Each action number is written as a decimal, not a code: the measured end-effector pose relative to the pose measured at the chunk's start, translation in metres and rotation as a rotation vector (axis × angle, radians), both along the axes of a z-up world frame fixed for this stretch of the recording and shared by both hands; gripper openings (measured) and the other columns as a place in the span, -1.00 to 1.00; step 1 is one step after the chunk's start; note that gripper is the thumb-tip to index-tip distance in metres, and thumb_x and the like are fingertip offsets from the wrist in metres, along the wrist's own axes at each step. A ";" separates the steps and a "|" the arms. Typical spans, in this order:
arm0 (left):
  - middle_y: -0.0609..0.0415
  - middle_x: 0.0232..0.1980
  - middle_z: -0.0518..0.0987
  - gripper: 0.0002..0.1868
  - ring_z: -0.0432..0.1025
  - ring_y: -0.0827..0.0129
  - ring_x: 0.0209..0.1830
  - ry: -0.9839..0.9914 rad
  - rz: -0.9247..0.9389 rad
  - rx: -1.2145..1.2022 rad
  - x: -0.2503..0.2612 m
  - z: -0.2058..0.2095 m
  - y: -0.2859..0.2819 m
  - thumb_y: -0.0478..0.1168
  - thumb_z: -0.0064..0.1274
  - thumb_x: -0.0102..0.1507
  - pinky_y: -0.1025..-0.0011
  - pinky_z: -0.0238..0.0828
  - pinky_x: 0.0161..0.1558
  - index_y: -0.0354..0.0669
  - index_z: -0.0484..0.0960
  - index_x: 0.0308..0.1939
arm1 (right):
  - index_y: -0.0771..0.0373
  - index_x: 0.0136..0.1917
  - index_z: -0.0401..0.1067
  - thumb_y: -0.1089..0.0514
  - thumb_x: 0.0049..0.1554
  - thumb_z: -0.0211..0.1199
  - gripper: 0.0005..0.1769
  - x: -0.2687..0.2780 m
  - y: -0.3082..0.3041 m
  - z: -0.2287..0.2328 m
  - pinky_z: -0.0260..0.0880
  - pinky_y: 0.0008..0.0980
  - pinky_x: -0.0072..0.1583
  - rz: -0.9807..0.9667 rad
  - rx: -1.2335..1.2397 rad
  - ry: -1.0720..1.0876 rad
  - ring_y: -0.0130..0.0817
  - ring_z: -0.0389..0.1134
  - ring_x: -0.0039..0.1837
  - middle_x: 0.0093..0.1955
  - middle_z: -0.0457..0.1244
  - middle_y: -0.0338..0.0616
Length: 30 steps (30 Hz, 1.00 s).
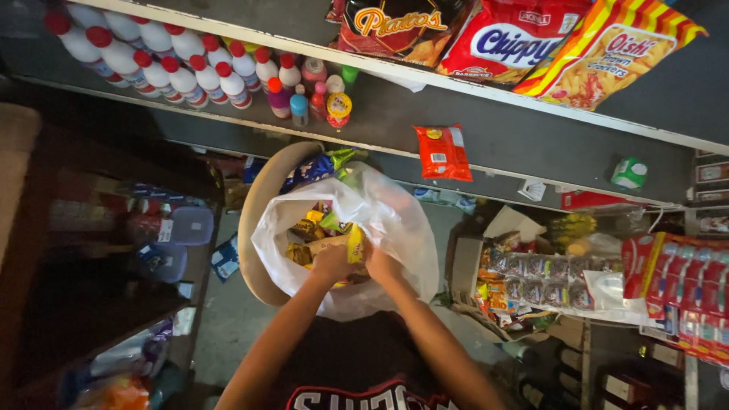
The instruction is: Picking various snack bags from a store shelf and placing them into a plastic bag.
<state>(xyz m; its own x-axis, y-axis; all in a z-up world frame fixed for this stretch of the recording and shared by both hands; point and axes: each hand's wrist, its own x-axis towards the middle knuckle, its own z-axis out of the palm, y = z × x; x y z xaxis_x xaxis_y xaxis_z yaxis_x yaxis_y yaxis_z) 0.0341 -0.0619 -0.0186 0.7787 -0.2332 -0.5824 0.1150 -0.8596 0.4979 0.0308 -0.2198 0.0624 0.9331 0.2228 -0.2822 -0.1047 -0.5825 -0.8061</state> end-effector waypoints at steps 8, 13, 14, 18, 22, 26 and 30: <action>-0.21 -0.17 0.67 -0.67 0.59 -0.11 -0.16 -0.234 0.038 0.020 0.013 0.122 0.018 -0.02 0.11 0.16 0.01 0.52 -0.09 -0.13 0.70 -0.12 | 0.26 0.54 0.08 0.34 -0.08 0.43 -0.03 0.028 -0.035 0.013 0.21 -0.13 0.43 0.077 0.222 0.040 -0.07 0.20 0.44 0.40 0.20 0.05; -0.23 -0.23 0.66 -0.59 0.57 -0.13 -0.19 -0.330 0.022 -0.205 0.025 0.218 0.062 0.11 0.16 0.17 0.03 0.50 -0.10 -0.16 0.73 -0.20 | 0.28 0.52 0.11 0.34 -0.11 0.50 -0.01 0.033 -0.045 0.030 0.20 -0.16 0.46 0.121 0.335 0.059 -0.17 0.19 0.45 0.41 0.19 -0.04; -0.23 -0.23 0.67 -0.61 0.58 -0.11 -0.20 -0.388 0.011 -0.251 0.027 0.228 0.072 0.06 0.19 0.13 0.06 0.50 -0.11 -0.18 0.74 -0.20 | 0.27 0.53 0.08 0.31 -0.08 0.52 0.01 0.032 -0.039 0.055 0.18 -0.18 0.47 0.156 0.430 0.093 -0.22 0.18 0.47 0.43 0.17 -0.09; -0.13 -0.26 0.71 -0.64 0.61 0.10 -0.26 -0.478 -0.046 -0.545 0.032 0.278 0.101 0.00 0.22 0.16 0.25 0.51 -0.15 -0.23 0.76 -0.19 | 0.25 0.54 0.05 0.21 0.03 0.49 -0.06 0.025 -0.020 0.097 0.22 -0.19 0.46 0.148 0.692 0.163 -0.31 0.23 0.44 0.41 0.18 -0.16; 0.01 -0.23 0.72 -0.51 0.54 0.28 -0.37 -0.361 0.204 -0.637 0.026 0.332 0.098 0.05 0.25 0.15 0.35 0.50 -0.27 -0.24 0.71 0.00 | 0.30 0.53 0.09 0.18 0.13 0.44 -0.18 0.016 -0.004 0.129 0.26 -0.19 0.46 0.050 0.893 0.125 -0.32 0.26 0.42 0.37 0.22 -0.14; 0.04 -0.22 0.71 -0.31 0.56 0.44 -0.36 -0.362 0.287 -0.695 0.028 0.370 0.082 0.00 0.36 0.02 0.40 0.54 -0.28 -0.26 0.58 0.15 | 0.32 0.54 0.09 0.18 0.16 0.41 -0.21 0.024 -0.007 0.175 0.23 -0.24 0.47 -0.058 0.953 -0.063 -0.36 0.24 0.43 0.37 0.22 -0.16; 0.03 -0.21 0.73 -0.33 0.60 0.47 -0.27 -0.437 0.306 -0.861 0.048 0.379 0.055 -0.10 0.39 0.02 0.43 0.57 -0.18 -0.33 0.56 0.13 | 0.30 0.53 0.10 0.22 0.14 0.37 -0.23 0.041 -0.032 0.196 0.22 -0.27 0.43 -0.231 0.880 -0.252 -0.38 0.24 0.39 0.36 0.23 -0.17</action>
<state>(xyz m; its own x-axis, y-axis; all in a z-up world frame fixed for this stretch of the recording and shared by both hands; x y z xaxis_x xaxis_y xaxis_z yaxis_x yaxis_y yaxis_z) 0.0818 -0.0073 0.3606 0.9802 -0.1940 0.0399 -0.0704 -0.1526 0.9858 0.0713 -0.2515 0.2583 0.9913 0.0620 0.1158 0.0960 0.2596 -0.9609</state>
